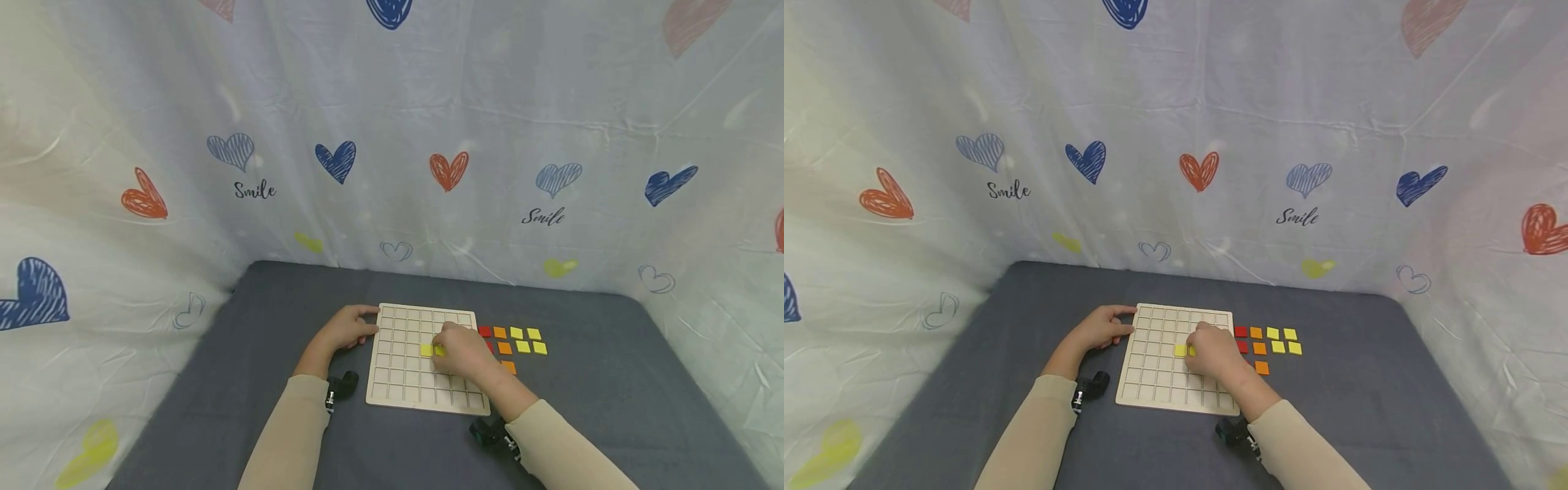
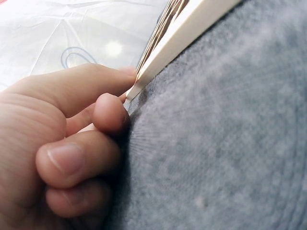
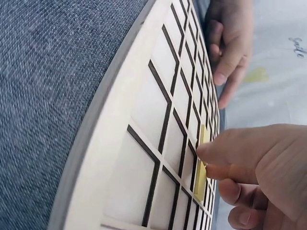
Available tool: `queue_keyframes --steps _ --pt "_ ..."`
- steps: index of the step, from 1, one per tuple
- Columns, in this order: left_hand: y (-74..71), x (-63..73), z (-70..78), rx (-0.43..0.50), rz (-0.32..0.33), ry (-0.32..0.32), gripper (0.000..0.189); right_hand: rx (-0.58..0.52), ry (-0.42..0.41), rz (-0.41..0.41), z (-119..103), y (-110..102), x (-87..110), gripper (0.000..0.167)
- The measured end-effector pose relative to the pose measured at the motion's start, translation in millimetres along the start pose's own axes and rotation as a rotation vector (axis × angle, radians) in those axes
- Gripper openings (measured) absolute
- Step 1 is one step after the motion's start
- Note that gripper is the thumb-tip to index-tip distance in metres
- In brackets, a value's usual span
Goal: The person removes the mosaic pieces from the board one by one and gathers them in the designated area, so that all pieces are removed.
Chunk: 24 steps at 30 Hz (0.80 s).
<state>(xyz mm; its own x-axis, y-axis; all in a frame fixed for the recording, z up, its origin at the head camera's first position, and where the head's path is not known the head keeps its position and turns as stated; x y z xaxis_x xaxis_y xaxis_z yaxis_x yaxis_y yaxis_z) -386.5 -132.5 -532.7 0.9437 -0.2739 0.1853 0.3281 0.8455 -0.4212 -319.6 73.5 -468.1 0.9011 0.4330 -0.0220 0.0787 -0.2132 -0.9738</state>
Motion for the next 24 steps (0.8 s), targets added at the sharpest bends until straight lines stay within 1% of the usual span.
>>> queue_keyframes --steps 6,12,19,24 --pt "0.3 0.0 -0.6 -0.008 0.003 0.003 0.054 -0.008 0.04 0.005 2.0 3.0 -2.9 0.022" --pt "0.0 -0.8 -0.9 -0.009 0.001 0.003 0.054 -0.03 0.072 0.024 5.0 2.5 -1.6 0.023" --pt "-0.1 -0.2 -0.8 -0.007 0.005 -0.002 0.054 -0.03 0.06 0.062 4.3 -1.0 0.2 0.022" --pt "0.7 -0.7 -0.8 -0.006 0.003 -0.003 0.054 -0.022 0.044 0.106 1.5 -10.4 3.2 0.024"
Point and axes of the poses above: each hand's wrist, its own x-axis away from the middle knuckle, its own y-axis out of the palm, z = x × y, the point moved 10 cm from there along -x, towards the middle knuckle, and after that the axes turned 1 degree about -z, right-handed, at the moved point
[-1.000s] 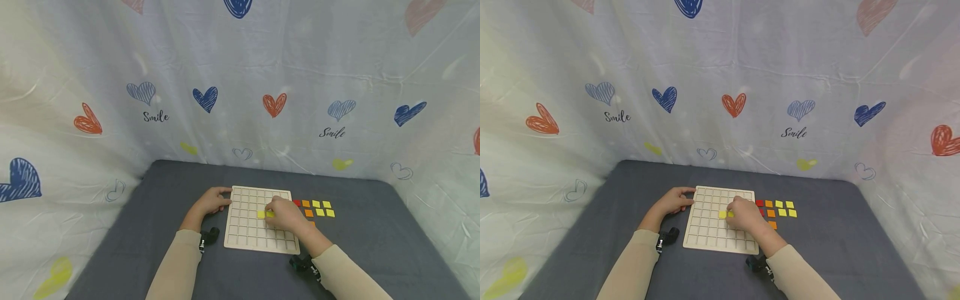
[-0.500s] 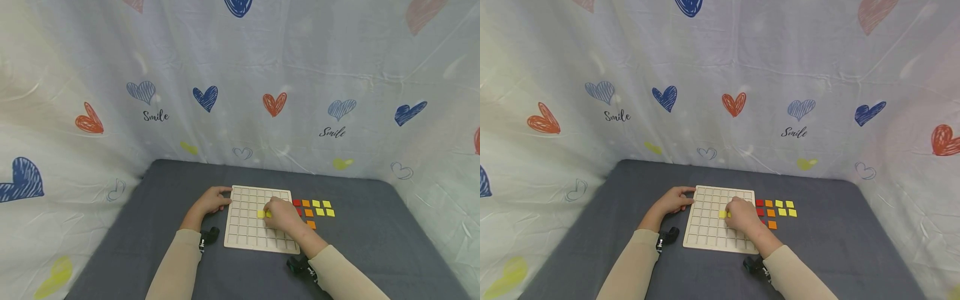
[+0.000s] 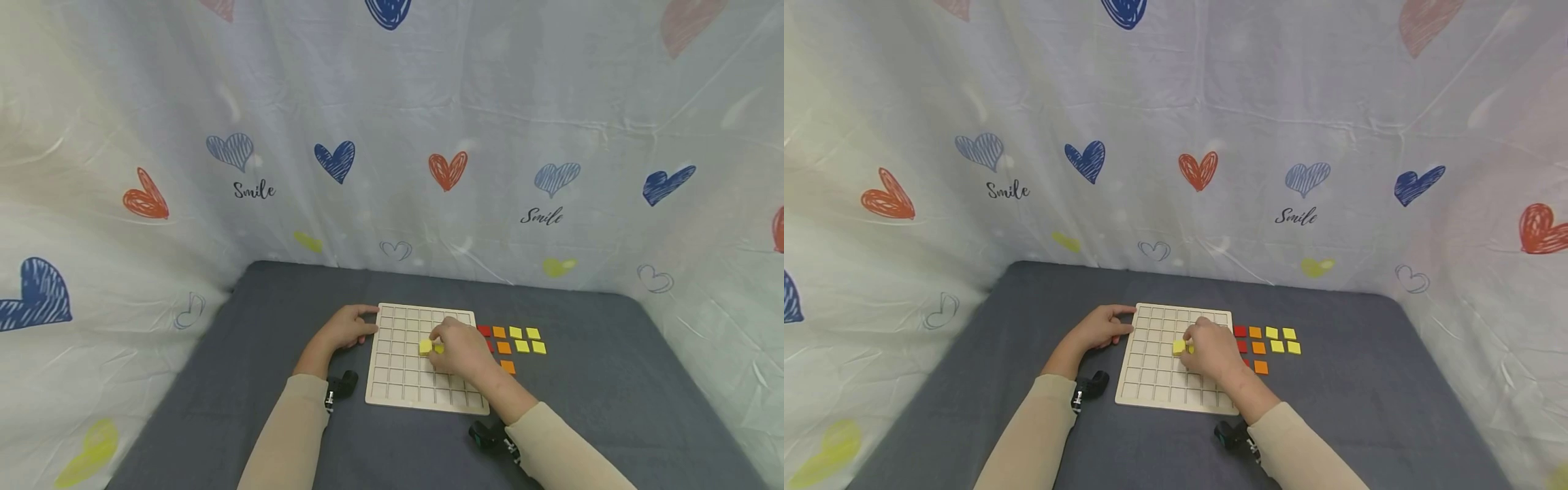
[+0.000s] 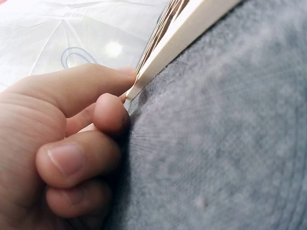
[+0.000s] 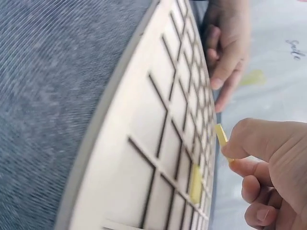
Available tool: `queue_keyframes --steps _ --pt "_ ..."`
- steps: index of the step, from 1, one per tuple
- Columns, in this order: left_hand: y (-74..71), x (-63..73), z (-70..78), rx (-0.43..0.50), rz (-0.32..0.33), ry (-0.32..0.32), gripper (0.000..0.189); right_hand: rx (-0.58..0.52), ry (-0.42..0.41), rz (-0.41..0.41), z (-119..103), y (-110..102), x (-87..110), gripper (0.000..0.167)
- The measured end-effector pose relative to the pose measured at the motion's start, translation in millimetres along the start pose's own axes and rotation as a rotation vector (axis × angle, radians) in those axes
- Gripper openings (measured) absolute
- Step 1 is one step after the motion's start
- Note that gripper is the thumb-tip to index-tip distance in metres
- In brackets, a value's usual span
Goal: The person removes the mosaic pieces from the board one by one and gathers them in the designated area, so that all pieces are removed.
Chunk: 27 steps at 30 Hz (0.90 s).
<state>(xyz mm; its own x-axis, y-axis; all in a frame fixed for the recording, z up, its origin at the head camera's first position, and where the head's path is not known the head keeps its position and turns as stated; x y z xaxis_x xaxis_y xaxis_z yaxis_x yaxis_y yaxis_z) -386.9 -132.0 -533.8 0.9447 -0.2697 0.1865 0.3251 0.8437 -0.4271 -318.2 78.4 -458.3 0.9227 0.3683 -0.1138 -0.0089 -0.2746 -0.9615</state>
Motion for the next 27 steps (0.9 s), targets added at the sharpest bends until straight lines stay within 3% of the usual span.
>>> queue_keyframes --steps 13,27 --pt "-0.1 -1.6 -1.7 0.005 -0.004 0.004 0.054 -0.08 -0.012 0.056 -1.2 -36.2 16.8 0.024" --pt "0.1 -1.6 -1.7 0.012 -0.02 0.016 0.055 -0.053 0.052 0.089 30.3 -57.1 36.3 0.028"
Point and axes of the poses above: each hand's wrist, its own x-axis away from the middle knuckle, its own y-axis out of the palm, z = x × y, the point moved 10 cm from there along -x, towards the middle knuckle, and after that the axes turned 1 degree about -z, right-handed, at the moved point
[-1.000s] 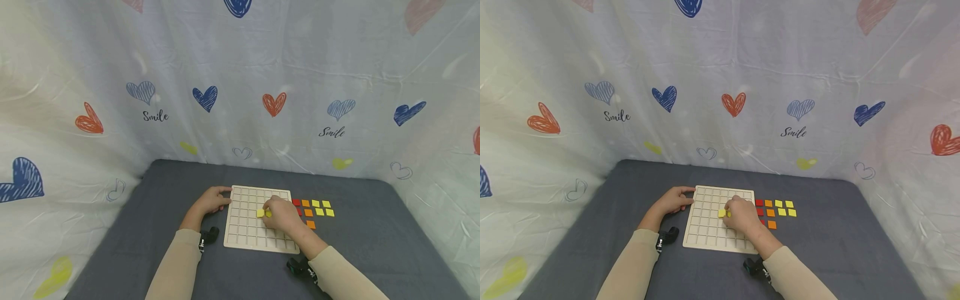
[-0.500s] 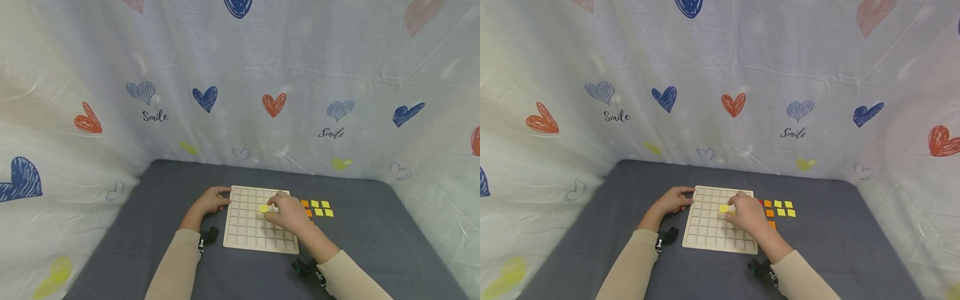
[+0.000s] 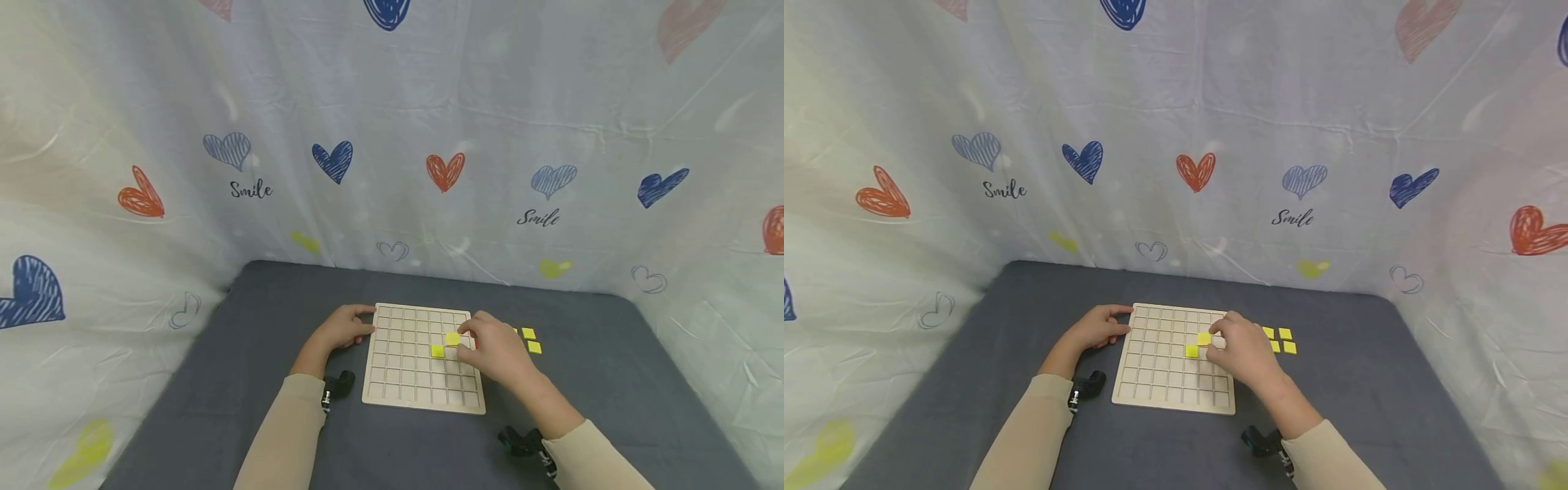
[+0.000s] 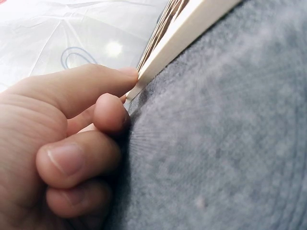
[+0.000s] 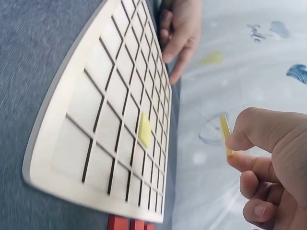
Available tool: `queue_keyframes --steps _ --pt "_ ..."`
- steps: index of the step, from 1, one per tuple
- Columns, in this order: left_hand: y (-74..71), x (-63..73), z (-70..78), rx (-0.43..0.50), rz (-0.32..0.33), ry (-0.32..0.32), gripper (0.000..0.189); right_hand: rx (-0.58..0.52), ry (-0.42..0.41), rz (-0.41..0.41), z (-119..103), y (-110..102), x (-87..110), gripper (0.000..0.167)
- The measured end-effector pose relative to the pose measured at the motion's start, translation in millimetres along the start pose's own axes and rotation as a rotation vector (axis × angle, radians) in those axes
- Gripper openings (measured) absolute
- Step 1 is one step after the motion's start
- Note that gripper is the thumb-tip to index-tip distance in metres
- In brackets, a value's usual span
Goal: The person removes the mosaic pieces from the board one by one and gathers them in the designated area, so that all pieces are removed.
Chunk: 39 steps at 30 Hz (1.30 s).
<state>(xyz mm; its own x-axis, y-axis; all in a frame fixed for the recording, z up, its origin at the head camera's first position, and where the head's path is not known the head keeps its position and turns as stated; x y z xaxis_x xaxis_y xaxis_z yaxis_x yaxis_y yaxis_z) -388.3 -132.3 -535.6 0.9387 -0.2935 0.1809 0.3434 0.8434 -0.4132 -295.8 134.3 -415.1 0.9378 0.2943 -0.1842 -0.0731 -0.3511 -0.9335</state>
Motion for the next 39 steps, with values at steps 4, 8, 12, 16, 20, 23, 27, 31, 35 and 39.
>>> queue_keyframes --steps 4,8,12,16,20,23,27,31,35,39 --pt "-0.3 0.5 0.0 0.004 -0.005 0.003 0.055 -0.013 0.015 0.009 11.4 -5.4 3.8 0.028" --pt "-0.4 0.9 0.6 0.009 -0.009 0.002 0.055 -0.027 0.04 0.017 23.7 -11.8 9.6 0.026" --pt "-1.1 1.5 1.9 0.004 -0.005 0.005 0.055 -0.02 0.077 0.005 39.1 -15.7 16.0 0.025" --pt "-1.6 2.8 3.4 -0.002 0.003 0.008 0.054 -0.026 0.098 -0.004 55.6 -18.5 22.4 0.026" --pt "-1.4 3.8 4.7 0.0 0.004 0.009 0.054 -0.01 0.113 -0.015 72.3 -20.3 28.8 0.026" --pt "-0.9 3.7 5.1 0.001 0.0 0.008 0.054 0.008 0.13 -0.031 86.1 -18.9 34.5 0.026" --pt "-0.5 3.4 5.6 -0.006 -0.003 0.006 0.055 0.024 0.143 -0.063 102.1 -13.5 41.7 0.025" --pt "-0.7 2.1 5.6 -0.016 0.003 0.008 0.055 0.022 0.147 -0.094 114.0 -7.2 47.3 0.023" --pt "-0.3 0.5 3.9 -0.022 0.01 0.004 0.054 0.022 0.142 -0.109 123.4 -2.2 50.7 0.021" --pt "0.5 -0.6 1.2 -0.018 0.013 -0.011 0.054 0.049 0.131 -0.151 130.4 6.6 52.5 0.02"
Point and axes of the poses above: each hand's wrist, its own x-axis away from the middle knuckle, its own y-axis out of the palm, z = x × y, the point moved 10 cm from there along -x, towards the middle knuckle, and after that the axes turned 1 degree about -z, right-handed, at the moved point
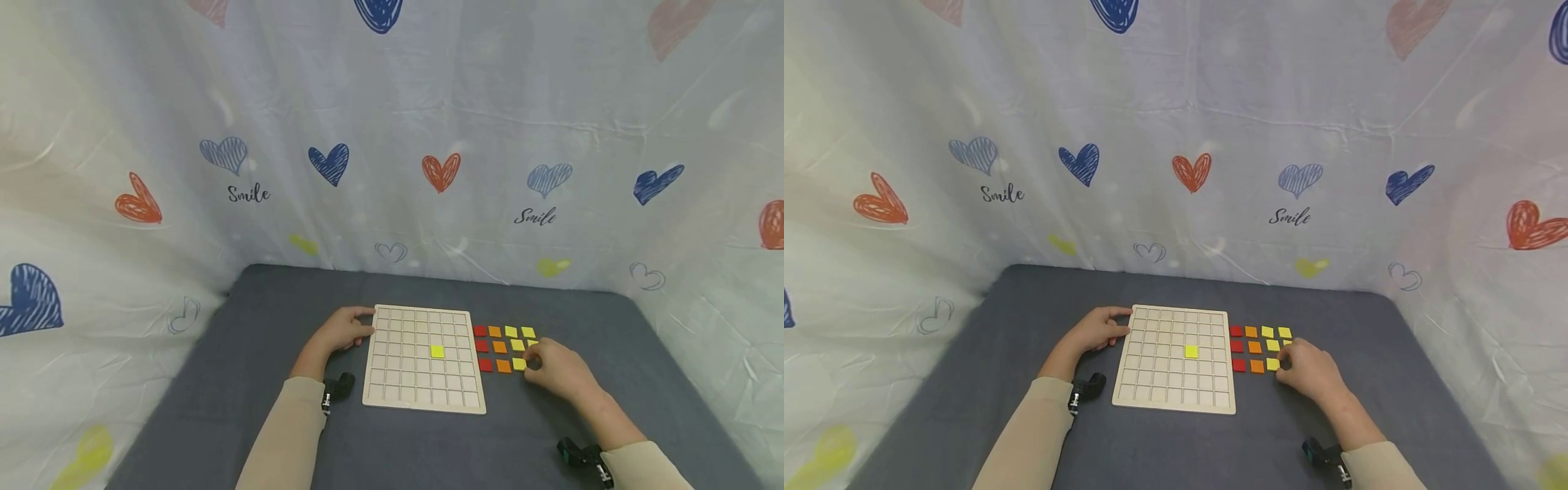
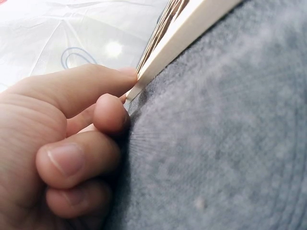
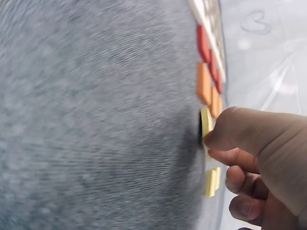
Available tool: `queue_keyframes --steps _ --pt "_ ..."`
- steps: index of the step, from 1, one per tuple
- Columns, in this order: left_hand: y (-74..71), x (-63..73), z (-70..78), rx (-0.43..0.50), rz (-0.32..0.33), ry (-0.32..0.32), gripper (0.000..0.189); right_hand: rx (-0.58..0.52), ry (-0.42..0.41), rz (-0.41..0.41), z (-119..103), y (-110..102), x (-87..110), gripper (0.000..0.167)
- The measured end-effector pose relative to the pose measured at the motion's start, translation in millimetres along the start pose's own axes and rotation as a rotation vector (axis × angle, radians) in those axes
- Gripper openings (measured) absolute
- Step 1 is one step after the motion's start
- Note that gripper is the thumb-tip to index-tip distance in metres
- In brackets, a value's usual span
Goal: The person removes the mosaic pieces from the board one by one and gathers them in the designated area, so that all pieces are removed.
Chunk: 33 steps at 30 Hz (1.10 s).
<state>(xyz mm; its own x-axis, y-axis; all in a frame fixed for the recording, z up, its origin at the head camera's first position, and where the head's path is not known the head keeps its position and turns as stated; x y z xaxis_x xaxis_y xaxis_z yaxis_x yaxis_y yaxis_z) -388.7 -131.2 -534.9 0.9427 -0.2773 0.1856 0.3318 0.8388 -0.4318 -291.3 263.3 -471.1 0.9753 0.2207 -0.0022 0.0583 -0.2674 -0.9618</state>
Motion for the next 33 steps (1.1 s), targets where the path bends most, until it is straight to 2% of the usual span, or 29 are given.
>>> queue_keyframes --steps 4,13,24,33 --pt "-0.1 0.1 -0.8 0.007 0.0 0.0 0.054 0.008 0.002 -0.027 3.5 6.6 -1.1 0.021" --pt "-0.7 1.0 -0.6 0.015 0.0 0.001 0.054 0.014 0.01 -0.027 3.3 3.7 0.9 0.024" --pt "0.0 2.3 0.6 0.02 -0.006 0.009 0.053 -0.043 -0.024 0.069 -4.0 -22.8 -1.7 0.031" --pt "-0.3 4.0 2.9 0.015 -0.009 0.019 0.054 -0.076 -0.024 0.115 -27.3 -35.9 -15.8 0.031"
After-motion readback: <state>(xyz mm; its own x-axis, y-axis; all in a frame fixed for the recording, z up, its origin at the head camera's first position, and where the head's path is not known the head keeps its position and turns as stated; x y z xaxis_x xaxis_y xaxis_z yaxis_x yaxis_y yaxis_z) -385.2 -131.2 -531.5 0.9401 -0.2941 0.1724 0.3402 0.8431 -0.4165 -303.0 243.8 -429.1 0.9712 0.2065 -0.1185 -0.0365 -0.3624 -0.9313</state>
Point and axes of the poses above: each hand's wrist, its own x-axis away from the middle knuckle, its own y-axis out of the palm, z = x × y, the point moved 10 cm from there along -x, towards the middle knuckle, and after that the axes turned 1 degree about -z, right-handed, at the moved point
